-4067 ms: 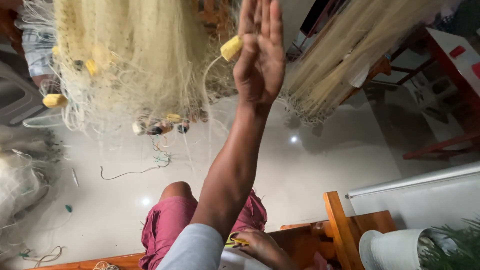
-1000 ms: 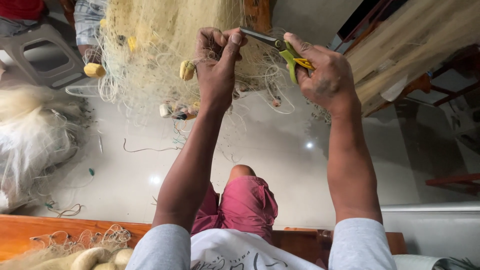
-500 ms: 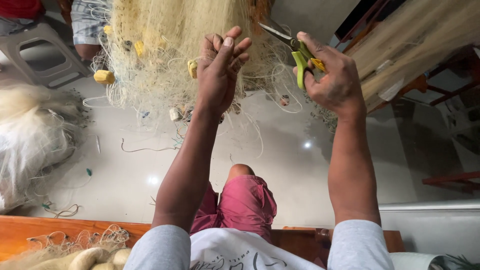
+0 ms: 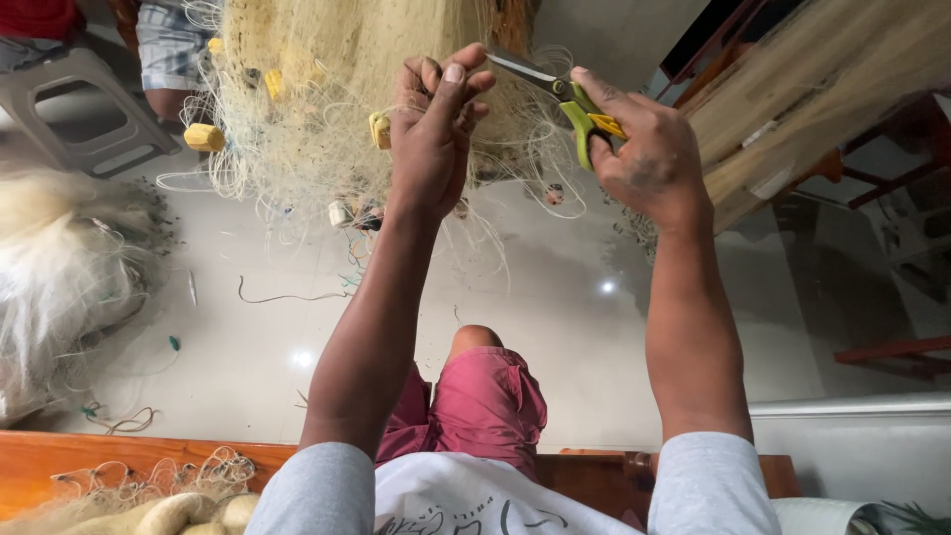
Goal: Repairing a fishing net using a shuttle and scissors
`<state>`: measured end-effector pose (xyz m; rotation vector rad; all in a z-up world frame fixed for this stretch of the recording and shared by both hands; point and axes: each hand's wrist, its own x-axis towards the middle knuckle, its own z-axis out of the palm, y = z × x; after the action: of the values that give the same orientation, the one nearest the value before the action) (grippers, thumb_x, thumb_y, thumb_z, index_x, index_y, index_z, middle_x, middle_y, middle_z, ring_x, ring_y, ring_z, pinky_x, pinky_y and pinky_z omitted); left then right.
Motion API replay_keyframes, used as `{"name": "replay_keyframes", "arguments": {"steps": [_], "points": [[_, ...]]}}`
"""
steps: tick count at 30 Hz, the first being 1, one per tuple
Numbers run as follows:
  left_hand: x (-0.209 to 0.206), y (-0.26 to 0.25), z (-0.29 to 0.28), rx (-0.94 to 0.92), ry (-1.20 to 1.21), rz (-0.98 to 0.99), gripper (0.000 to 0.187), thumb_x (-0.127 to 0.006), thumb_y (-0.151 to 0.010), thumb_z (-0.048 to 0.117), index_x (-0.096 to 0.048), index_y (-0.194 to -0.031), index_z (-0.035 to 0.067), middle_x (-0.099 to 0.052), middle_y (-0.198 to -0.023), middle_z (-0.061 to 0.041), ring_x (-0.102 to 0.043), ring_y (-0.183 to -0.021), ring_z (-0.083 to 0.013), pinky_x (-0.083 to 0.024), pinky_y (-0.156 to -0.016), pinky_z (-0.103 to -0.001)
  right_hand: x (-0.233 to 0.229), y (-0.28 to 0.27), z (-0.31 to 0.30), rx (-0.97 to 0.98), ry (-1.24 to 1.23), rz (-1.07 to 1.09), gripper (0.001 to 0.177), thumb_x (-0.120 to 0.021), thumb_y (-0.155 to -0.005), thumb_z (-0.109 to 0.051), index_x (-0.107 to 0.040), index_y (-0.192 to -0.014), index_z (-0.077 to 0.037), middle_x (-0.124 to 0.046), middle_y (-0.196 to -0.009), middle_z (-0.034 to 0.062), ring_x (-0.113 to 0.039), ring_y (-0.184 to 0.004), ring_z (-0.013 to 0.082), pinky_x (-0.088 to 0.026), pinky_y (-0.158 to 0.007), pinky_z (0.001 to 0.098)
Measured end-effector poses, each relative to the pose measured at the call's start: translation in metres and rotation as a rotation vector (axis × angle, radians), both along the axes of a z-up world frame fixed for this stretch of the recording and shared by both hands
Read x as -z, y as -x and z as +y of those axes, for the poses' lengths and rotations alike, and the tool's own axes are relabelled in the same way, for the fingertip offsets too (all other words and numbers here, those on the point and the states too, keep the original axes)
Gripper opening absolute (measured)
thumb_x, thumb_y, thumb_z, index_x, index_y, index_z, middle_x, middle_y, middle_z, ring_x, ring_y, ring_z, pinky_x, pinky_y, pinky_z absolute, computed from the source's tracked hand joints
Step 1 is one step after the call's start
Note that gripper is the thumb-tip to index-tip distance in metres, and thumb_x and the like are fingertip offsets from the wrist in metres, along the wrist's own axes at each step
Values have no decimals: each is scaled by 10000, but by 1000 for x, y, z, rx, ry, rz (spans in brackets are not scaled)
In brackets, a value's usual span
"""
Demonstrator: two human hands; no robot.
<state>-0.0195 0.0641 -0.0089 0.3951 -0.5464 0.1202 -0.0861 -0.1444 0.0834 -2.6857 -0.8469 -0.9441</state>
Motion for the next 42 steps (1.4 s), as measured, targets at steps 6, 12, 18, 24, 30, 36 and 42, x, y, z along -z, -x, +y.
{"name": "replay_keyframes", "arguments": {"steps": [6, 12, 18, 24, 30, 36, 42], "points": [[-5, 0, 2, -18, -18, -19, 180, -611, -1021, 81, -443, -1004, 143, -658, -1209, -72, -661, -1035, -179, -497, -819, -296, -2, -4, 3, -4, -12, 23, 625, -675, -785, 81, -622, -1397, -35, -735, -1106, 248, -678, -711, 285, -535, -597, 379], [-11, 4, 5, -42, -39, -32, 182, -613, -1023, 102, -438, -988, 135, -621, -1229, -83, -645, -1031, -163, -481, -816, -280, -4, -7, 5, -29, -26, 37, 611, -678, -799, 87, -620, -1396, -28, -731, -1111, 247, -672, -713, 274, -538, -603, 371], [-9, 4, 6, -48, -46, -25, 177, -615, -1019, 101, -443, -987, 126, -624, -1214, -88, -646, -1019, -165, -467, -820, -286, -2, -12, 4, -8, -2, 32, 601, -710, -819, 63, -621, -1402, -53, -734, -1115, 242, -682, -722, 272, -548, -591, 369], [-9, 5, 8, -80, -76, -44, 199, -612, -1021, 114, -416, -992, 133, -662, -1191, -113, -650, -997, -177, -467, -822, -303, -3, -12, 4, 47, 50, -38, 615, -757, -825, 52, -639, -1410, -94, -745, -1011, 209, -643, -625, 247, -500, -494, 372], [-15, 15, 8, -168, -147, -26, 168, -582, -1028, 110, -422, -979, 128, -677, -1149, -104, -664, -965, -162, -475, -777, -285, -7, -5, 5, 18, 38, -54, 545, -758, -858, 61, -673, -1380, -67, -737, -947, 186, -594, -579, 232, -450, -471, 373], [-15, 20, 11, -114, -155, -48, 184, -581, -1035, 136, -402, -989, 143, -665, -1204, -117, -648, -1028, -192, -512, -840, -327, 4, -1, -10, -63, 19, -99, 515, -707, -876, 116, -606, -1377, 53, -712, -1195, 306, -731, -766, 299, -591, -562, 336], [-3, 2, 27, 59, -42, 149, 129, -616, -961, 50, -502, -909, 75, -547, -1228, -156, -661, -953, -225, -599, -820, -369, 79, 87, -56, -79, -152, 84, 525, -685, -752, 90, -667, -1271, 11, -728, -931, 167, -587, -622, 258, -466, -557, 369]]}}
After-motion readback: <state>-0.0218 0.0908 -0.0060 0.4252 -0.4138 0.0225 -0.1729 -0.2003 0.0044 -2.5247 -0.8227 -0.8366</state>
